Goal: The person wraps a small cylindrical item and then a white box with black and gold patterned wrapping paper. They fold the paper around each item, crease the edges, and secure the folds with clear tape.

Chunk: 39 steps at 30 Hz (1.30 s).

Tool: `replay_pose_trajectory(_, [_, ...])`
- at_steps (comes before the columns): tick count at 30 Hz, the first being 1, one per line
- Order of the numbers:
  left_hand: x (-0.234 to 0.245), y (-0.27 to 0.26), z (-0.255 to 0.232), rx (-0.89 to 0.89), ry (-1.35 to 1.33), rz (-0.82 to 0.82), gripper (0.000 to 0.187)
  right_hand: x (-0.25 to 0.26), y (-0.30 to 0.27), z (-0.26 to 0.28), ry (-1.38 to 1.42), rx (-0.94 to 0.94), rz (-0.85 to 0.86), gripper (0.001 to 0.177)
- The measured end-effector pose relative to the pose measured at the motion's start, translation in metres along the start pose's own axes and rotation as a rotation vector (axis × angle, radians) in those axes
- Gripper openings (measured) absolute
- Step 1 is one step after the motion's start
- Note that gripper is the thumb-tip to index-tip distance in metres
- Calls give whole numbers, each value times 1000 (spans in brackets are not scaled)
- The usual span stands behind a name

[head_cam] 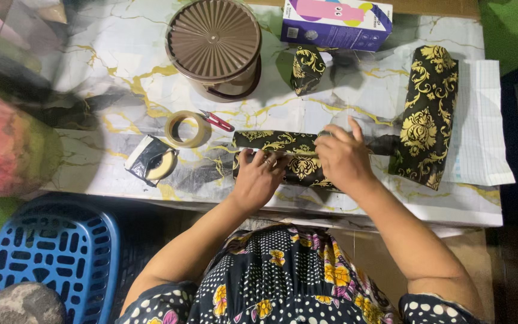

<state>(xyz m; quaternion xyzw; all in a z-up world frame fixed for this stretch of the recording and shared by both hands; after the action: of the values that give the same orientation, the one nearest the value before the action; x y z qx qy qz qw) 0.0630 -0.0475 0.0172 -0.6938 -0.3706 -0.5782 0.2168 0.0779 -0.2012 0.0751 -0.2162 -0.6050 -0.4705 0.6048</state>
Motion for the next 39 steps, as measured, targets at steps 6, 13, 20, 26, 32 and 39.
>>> replay_pose_trajectory(6, [23,-5,-9,-60,67,-190,46,-11,-22,24,-124,63,42,8])
replay_pose_trajectory(13, [20,20,0,-133,52,-77,39,-20,-39,33,-128,81,26,15])
replay_pose_trajectory(20, [9,6,1,-228,-3,-193,27,-15,-73,20,-84,-54,-98,16])
replay_pose_trajectory(26, [6,1,-2,-269,39,-249,28,-2,-108,-18,-32,-242,-253,25])
replay_pose_trajectory(32, [3,-1,-5,-315,44,-248,29,-21,-139,-50,188,-386,-336,19])
replay_pose_trajectory(39, [-2,-2,-7,-373,53,-242,29,-109,-189,-110,1069,-960,-387,9])
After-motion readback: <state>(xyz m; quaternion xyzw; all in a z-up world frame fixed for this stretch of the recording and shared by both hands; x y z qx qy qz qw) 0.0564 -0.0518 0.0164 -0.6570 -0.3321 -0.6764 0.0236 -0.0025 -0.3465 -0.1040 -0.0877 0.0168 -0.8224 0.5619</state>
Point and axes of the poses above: each hand's wrist, its own y-axis towards the middle knuckle, its own x-axis out of the back of the hand, z = x × y, the point moved 9 cm from there along y, towards the middle knuckle, and after that the axes turned 9 degrees about z, right-handed, at the moved point
